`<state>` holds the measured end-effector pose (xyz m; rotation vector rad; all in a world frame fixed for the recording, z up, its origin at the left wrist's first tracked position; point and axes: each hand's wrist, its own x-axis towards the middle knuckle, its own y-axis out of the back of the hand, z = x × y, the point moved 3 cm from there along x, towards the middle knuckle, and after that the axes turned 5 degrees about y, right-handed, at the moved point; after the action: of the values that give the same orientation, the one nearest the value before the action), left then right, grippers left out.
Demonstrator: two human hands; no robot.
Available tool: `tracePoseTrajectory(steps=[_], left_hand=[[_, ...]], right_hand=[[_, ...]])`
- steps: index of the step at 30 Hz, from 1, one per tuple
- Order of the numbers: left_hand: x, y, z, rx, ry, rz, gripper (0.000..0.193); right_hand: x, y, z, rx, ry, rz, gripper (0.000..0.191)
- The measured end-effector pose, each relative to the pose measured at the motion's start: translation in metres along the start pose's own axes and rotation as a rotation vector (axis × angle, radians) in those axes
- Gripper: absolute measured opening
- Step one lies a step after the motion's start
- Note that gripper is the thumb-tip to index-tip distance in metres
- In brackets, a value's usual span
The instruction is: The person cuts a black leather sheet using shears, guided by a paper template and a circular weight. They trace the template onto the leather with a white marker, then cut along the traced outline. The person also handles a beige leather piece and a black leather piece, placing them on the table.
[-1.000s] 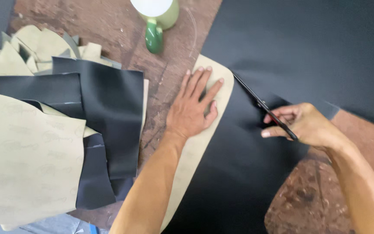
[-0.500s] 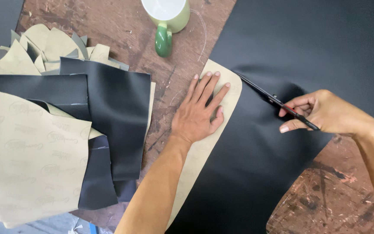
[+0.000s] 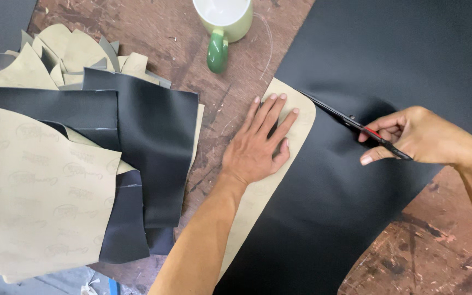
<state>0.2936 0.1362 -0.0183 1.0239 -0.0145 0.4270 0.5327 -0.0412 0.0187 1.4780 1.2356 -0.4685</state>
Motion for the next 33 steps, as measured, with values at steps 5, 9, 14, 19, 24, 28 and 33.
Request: tracePoseTrajectory(steps=[5,9,14,19,24,28,33], left_hand=[[-0.001,0.001,0.0,0.005,0.005,-0.01,0.062],[0.001,0.0,0.0,0.018,0.001,-0.008,0.063],[-0.001,-0.004,-0.001,0.014,0.015,-0.027,0.064],[-0.002,-0.004,-0.002,0.023,0.007,-0.025,0.063],[-0.001,-0.004,-0.001,0.006,0.001,-0.013,0.064],[-0.001,-0.002,-0.001,-0.009,-0.007,0.019,0.063],[-0.002,-0.004,-0.003,-0.016,-0.019,0.01,0.064]], right_hand=[[0.007,0.004,-0.011,-0.051,0.054,-0.009,0.055],[0.014,0.002,-0.024,0.028,0.128,-0.021,0.058],[0.014,0.003,-0.029,0.002,0.057,-0.035,0.055],[0.015,0.003,-0.033,0.036,0.1,-0.014,0.055],[0.012,0.002,-0.031,-0.017,0.058,0.004,0.056],[0.013,0.001,-0.034,0.025,0.109,0.006,0.056],[0.02,-0.001,-0.041,0.033,0.16,-0.007,0.055]])
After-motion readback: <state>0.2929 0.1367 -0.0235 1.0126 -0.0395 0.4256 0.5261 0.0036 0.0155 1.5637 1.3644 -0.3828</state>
